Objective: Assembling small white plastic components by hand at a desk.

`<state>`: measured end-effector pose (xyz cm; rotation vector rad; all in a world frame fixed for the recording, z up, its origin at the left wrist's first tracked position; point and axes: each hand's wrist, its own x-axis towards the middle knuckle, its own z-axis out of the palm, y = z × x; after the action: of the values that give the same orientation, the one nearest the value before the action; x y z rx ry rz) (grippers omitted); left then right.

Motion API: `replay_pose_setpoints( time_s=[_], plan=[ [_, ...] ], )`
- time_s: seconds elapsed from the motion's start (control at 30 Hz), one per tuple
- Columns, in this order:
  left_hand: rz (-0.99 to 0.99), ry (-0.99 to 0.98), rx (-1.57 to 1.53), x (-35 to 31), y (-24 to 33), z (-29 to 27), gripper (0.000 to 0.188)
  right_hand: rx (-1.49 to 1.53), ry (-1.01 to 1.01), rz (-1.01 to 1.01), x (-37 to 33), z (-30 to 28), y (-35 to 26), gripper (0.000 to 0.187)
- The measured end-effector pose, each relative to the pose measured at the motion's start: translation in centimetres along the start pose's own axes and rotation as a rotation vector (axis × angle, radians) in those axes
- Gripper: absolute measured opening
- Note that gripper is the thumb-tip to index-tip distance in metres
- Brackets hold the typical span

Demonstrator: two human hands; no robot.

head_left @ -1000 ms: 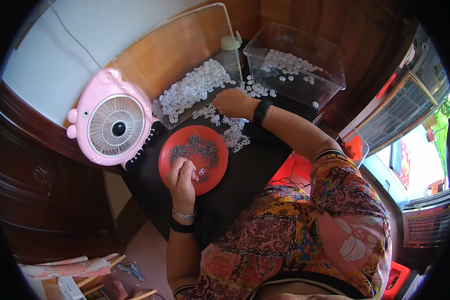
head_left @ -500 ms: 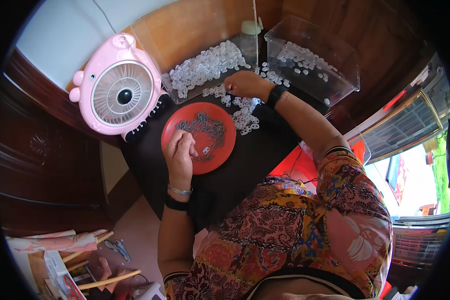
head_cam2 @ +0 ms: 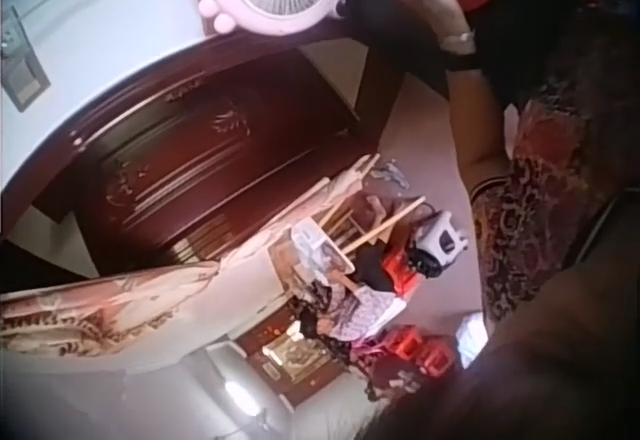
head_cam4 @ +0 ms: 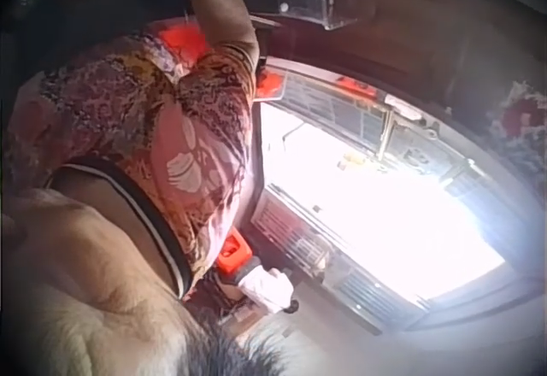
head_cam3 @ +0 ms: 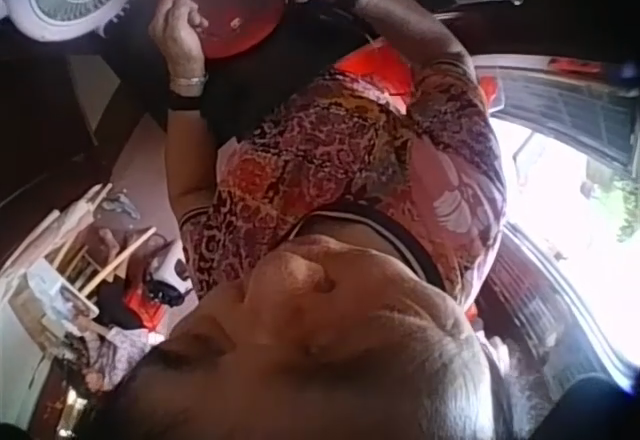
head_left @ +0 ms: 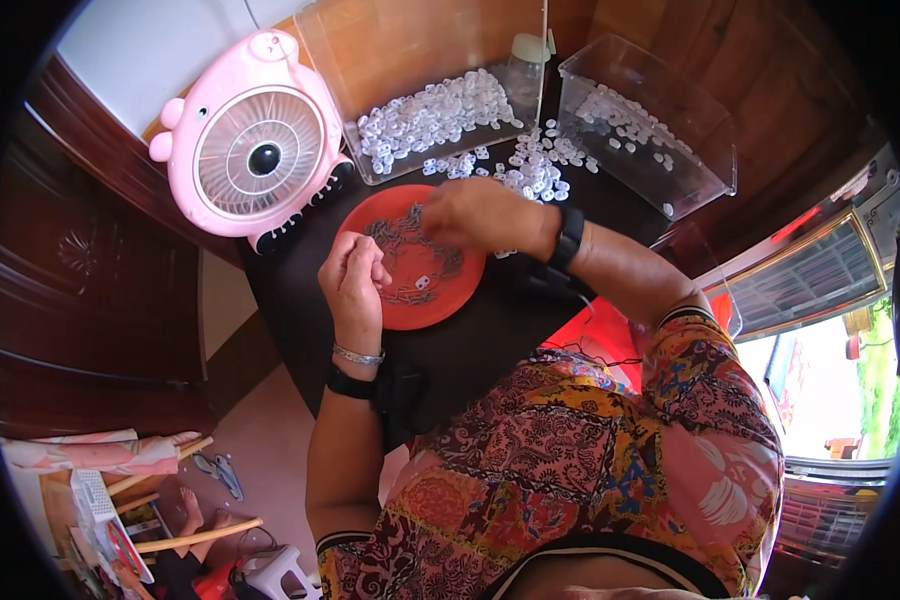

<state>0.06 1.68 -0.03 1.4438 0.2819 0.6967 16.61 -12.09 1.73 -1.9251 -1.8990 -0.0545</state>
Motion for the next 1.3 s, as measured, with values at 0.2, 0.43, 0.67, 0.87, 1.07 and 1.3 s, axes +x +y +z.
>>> replay_pose_setpoints(
  time_s=[0.2,0.43,0.67,0.87,1.07,1.3],
  plan=[
    [-0.008,0.071,-0.084,0.4,-0.1,-0.1,0.023,0.051,-0.274,-0.044,1.1,2.6,-3.2,0.016],
    [-0.069,0.071,-0.076,0.5,-0.2,-0.2,0.024,0.126,-0.3,-0.024,1.6,2.8,-2.4,0.02],
    [-0.068,0.073,-0.082,0.5,-0.3,-0.2,0.025,0.145,-0.228,-0.097,1.0,2.3,-2.3,0.018],
    [-0.086,0.055,-0.143,0.6,-0.7,-0.4,0.018,0.079,-0.225,-0.075,1.1,3.0,-2.1,0.017],
    [-0.106,0.033,-0.104,0.5,-0.7,-0.5,0.024,0.364,0.084,-0.05,2.0,1.2,-2.3,0.014],
    [-0.303,-0.182,-0.082,0.3,-0.1,-0.1,0.029,0.32,0.302,-0.111,2.9,-0.6,-3.3,0.015]
  ],
)
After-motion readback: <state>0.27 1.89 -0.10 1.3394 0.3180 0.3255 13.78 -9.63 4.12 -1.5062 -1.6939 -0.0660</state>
